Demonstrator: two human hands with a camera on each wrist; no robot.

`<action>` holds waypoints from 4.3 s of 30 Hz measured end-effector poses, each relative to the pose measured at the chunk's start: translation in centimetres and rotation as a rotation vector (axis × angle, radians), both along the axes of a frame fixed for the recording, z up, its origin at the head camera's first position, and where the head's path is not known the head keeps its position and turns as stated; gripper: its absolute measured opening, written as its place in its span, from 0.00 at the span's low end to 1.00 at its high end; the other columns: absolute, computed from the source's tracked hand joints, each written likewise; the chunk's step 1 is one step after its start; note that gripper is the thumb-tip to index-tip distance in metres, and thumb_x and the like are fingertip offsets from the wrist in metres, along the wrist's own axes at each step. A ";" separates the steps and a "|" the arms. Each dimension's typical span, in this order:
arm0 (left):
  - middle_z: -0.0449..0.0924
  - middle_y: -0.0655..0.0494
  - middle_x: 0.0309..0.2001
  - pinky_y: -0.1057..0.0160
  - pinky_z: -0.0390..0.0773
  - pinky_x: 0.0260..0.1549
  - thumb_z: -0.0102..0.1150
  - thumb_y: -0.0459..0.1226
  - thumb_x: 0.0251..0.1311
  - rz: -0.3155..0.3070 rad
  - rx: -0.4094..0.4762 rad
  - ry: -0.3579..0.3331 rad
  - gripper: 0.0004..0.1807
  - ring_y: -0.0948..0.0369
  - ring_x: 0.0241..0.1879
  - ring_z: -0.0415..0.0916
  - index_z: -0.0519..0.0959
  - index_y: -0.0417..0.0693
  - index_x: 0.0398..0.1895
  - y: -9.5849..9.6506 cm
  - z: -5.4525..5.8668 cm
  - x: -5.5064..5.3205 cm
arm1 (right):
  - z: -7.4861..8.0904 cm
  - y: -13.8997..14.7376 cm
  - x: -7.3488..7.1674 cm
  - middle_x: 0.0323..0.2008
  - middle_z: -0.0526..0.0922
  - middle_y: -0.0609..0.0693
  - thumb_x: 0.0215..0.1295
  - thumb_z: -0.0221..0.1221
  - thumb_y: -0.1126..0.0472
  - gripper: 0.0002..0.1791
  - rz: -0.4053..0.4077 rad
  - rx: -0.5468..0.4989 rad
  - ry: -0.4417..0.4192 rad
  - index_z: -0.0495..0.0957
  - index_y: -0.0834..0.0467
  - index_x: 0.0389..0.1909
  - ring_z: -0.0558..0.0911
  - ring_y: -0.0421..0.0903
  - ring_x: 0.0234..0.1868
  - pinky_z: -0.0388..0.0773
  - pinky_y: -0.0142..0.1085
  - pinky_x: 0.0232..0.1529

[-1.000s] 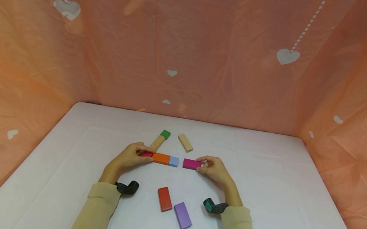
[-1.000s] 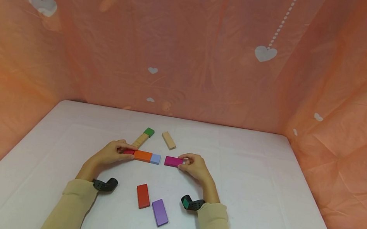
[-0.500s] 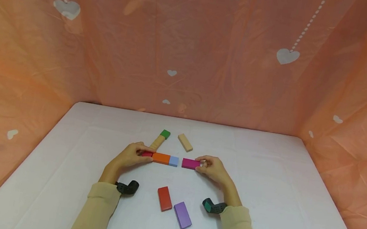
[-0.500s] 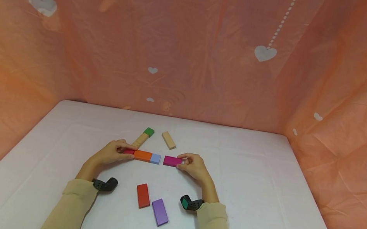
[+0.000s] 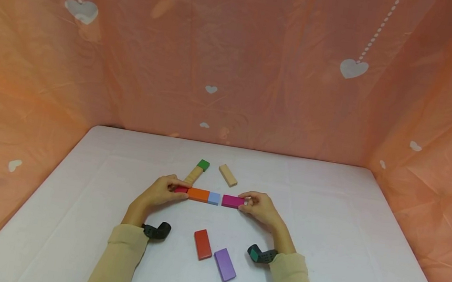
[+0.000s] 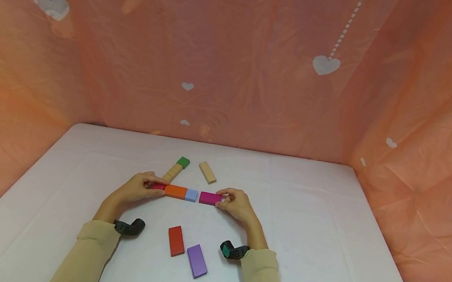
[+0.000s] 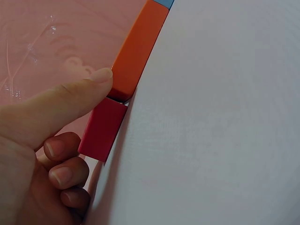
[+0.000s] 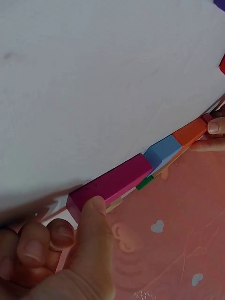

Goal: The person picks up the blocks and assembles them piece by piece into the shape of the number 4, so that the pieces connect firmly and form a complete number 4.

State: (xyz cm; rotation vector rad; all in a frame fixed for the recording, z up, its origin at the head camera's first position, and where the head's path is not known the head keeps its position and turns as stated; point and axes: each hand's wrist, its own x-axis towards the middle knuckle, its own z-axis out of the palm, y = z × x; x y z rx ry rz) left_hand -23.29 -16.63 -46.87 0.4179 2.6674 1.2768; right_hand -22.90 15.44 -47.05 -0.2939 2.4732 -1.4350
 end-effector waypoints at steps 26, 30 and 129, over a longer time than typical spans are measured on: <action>0.72 0.50 0.33 0.65 0.63 0.33 0.67 0.40 0.56 0.004 0.000 -0.024 0.18 0.59 0.37 0.63 0.83 0.46 0.50 -0.1 -0.2 0.0 | 1.2 -0.8 0.9 0.18 0.67 0.46 0.59 0.61 0.70 0.18 0.024 -0.021 0.028 0.77 0.72 0.50 0.65 0.37 0.23 0.63 0.26 0.26; 0.73 0.49 0.34 0.65 0.64 0.34 0.67 0.40 0.56 0.008 0.010 -0.026 0.18 0.59 0.37 0.64 0.83 0.46 0.50 -0.1 -0.2 0.0 | 2.3 -1.2 1.4 0.18 0.67 0.47 0.59 0.60 0.71 0.17 0.035 -0.018 0.032 0.76 0.74 0.49 0.65 0.37 0.23 0.63 0.26 0.27; 0.71 0.50 0.32 0.68 0.62 0.31 0.67 0.40 0.56 -0.009 0.040 -0.007 0.18 0.60 0.35 0.62 0.83 0.45 0.49 0.1 -0.4 -0.1 | 3.2 -1.8 -10.0 0.25 0.63 0.47 0.58 0.60 0.64 0.45 0.412 0.159 -0.231 0.50 0.51 0.75 0.65 0.41 0.27 0.61 0.28 0.30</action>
